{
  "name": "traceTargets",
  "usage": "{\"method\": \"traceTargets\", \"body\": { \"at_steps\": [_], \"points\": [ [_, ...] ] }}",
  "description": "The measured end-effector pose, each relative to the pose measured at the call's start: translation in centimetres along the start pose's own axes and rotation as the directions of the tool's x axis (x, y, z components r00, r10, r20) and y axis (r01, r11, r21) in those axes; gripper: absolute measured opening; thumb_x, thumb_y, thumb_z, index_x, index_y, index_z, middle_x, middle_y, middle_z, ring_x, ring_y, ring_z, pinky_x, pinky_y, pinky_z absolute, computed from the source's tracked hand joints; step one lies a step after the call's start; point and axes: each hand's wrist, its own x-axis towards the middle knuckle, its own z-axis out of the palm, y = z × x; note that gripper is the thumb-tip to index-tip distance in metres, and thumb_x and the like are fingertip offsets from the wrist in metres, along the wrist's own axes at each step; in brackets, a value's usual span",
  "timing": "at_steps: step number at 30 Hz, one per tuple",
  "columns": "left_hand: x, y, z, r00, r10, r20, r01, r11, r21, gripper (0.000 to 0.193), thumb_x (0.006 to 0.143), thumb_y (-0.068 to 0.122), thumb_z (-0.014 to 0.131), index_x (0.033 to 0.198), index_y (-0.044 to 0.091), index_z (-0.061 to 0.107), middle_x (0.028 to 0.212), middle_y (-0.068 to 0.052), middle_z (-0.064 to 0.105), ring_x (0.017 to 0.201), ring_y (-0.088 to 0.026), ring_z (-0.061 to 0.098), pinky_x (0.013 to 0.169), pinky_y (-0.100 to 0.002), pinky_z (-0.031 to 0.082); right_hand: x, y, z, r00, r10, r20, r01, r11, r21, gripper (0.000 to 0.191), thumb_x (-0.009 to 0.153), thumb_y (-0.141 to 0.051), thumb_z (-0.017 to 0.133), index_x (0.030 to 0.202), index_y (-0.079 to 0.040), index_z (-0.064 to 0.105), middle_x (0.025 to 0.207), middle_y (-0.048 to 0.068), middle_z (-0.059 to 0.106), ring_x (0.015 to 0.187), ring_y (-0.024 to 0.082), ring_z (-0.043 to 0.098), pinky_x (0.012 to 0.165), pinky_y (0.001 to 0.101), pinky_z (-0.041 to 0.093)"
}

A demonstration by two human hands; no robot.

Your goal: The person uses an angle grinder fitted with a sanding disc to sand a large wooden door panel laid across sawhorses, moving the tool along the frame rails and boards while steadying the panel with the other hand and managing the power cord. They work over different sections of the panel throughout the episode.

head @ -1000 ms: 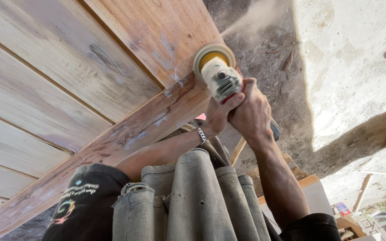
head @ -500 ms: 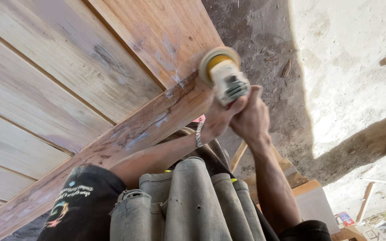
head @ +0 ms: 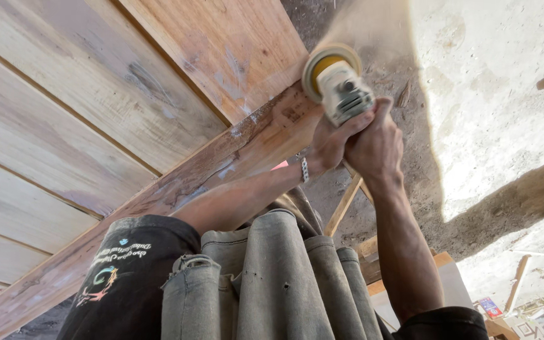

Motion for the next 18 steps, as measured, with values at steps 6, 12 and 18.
{"method": "traceTargets", "body": {
  "at_steps": [6,12,18],
  "points": [
    [-0.5,2.0,0.7,0.993,-0.110,-0.031,0.114,0.936,0.332,0.068,0.086,0.059,0.067,0.125,0.003,0.067,0.117,-0.013,0.072,0.107,-0.025,0.073,0.091,-0.036,0.060,-1.5,-0.8,0.1,0.990,0.135,0.043,-0.141,0.972,0.191,0.041,0.102,-0.023,0.064,0.120,0.002,0.037,0.095,0.023,0.070,0.070,0.032,0.074,0.054,0.0429,0.064],
    [-8.8,3.7,-4.6,0.969,-0.027,-0.244,0.074,0.979,0.188,0.045,0.101,0.036,0.063,0.130,0.003,0.063,0.127,-0.007,0.066,0.121,-0.016,0.063,0.106,-0.032,0.051,-4.0,-5.2,4.9,0.966,-0.251,0.067,0.241,0.962,0.124,0.047,0.092,-0.020,0.071,0.117,0.006,0.040,0.088,0.027,0.066,0.066,0.039,0.069,0.054,0.0473,0.059],
    [-5.6,1.1,-4.1,0.967,0.069,-0.245,-0.056,0.997,0.057,0.040,0.103,0.028,0.067,0.131,0.000,0.065,0.125,-0.009,0.067,0.116,-0.016,0.063,0.102,-0.032,0.052,-1.7,-3.4,3.4,0.965,-0.249,0.076,0.251,0.968,-0.005,0.042,0.093,-0.017,0.070,0.114,0.008,0.044,0.085,0.025,0.066,0.067,0.037,0.070,0.055,0.0454,0.059]
  ]
}}
